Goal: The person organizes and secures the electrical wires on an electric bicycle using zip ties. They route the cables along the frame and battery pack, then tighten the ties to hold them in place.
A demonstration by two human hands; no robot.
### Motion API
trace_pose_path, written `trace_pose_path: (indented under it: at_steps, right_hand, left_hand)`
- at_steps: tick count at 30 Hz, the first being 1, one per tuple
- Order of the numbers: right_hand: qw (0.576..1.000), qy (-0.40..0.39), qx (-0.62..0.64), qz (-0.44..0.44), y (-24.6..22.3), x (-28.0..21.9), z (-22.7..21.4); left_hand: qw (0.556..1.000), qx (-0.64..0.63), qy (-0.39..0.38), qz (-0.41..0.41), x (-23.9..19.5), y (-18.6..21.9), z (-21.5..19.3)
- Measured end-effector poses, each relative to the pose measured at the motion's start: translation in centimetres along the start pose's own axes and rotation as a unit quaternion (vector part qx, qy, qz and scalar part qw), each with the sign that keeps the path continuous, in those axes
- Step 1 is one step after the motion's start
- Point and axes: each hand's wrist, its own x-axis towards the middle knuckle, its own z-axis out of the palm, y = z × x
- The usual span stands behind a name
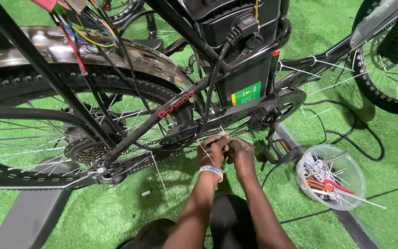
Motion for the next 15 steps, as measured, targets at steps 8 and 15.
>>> trace_pose_path:
  at_steps: [8, 15]
  right_hand:
    - [0.997, 0.05, 0.054, -0.008, 3.0, 1.9, 0.0]
    - [0.986, 0.086, 0.071, -0.123, 1.7, -0.7, 1.7]
  left_hand:
    - [0.989, -0.122, -0.051, -0.058, 1.8, -1.4, 0.5]
    - [0.977, -0.165, -0.061, -0.122, 6.2, -3.4, 1.3]
